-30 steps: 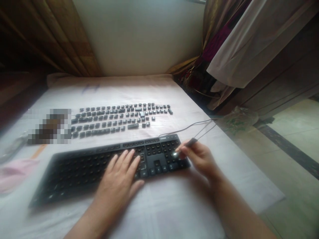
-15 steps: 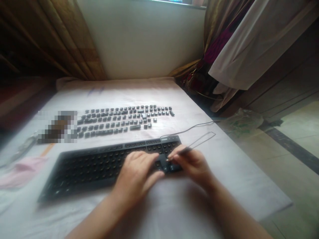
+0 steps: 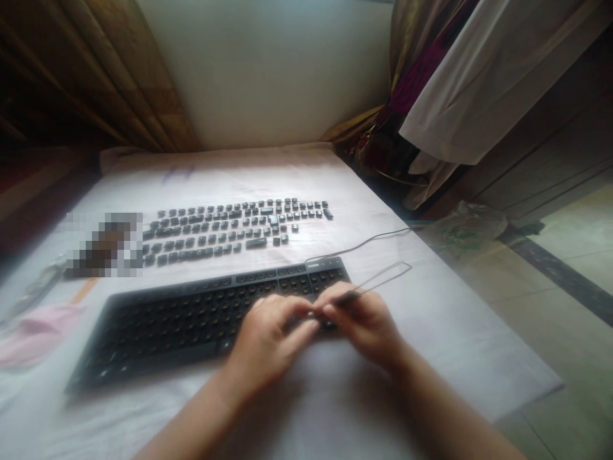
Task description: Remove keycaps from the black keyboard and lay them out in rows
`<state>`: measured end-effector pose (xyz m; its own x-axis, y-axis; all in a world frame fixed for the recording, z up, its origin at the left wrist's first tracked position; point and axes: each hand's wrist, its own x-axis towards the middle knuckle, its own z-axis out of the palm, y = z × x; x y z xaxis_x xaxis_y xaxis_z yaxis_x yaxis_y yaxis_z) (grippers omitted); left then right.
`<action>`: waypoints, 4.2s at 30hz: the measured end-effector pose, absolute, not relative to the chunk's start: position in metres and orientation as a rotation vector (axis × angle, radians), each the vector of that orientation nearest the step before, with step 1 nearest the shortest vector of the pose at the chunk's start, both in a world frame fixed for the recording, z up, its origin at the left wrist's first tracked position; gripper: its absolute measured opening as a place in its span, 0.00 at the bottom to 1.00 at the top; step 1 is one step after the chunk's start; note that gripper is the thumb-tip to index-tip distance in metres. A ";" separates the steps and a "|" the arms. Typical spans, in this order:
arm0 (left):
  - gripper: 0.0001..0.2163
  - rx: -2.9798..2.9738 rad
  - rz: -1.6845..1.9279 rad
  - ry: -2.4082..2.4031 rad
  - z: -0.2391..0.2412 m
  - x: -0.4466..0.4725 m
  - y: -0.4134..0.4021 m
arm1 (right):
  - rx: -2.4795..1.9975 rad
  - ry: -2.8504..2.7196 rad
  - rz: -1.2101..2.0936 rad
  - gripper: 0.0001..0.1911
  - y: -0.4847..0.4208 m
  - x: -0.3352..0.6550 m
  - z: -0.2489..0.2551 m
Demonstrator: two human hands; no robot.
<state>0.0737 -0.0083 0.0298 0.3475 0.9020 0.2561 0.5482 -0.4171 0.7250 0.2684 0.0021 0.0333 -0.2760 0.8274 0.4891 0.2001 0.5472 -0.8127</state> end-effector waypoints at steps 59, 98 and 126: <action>0.10 1.635 0.917 1.213 0.017 0.048 -0.029 | -0.661 -2.108 0.113 0.10 -0.004 0.251 0.022; 0.09 2.356 1.298 1.419 0.012 0.011 -0.012 | -1.623 -2.514 0.001 0.10 0.126 0.258 0.051; 0.09 2.484 1.256 1.320 0.009 0.018 -0.016 | -1.581 -2.521 -0.061 0.15 0.141 0.255 0.033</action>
<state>0.0181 -0.0157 0.0086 0.3009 0.7151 0.6309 0.6652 -0.6314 0.3985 0.2546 0.1407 0.0333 -0.4261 0.8903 0.1605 0.8970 0.4389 -0.0530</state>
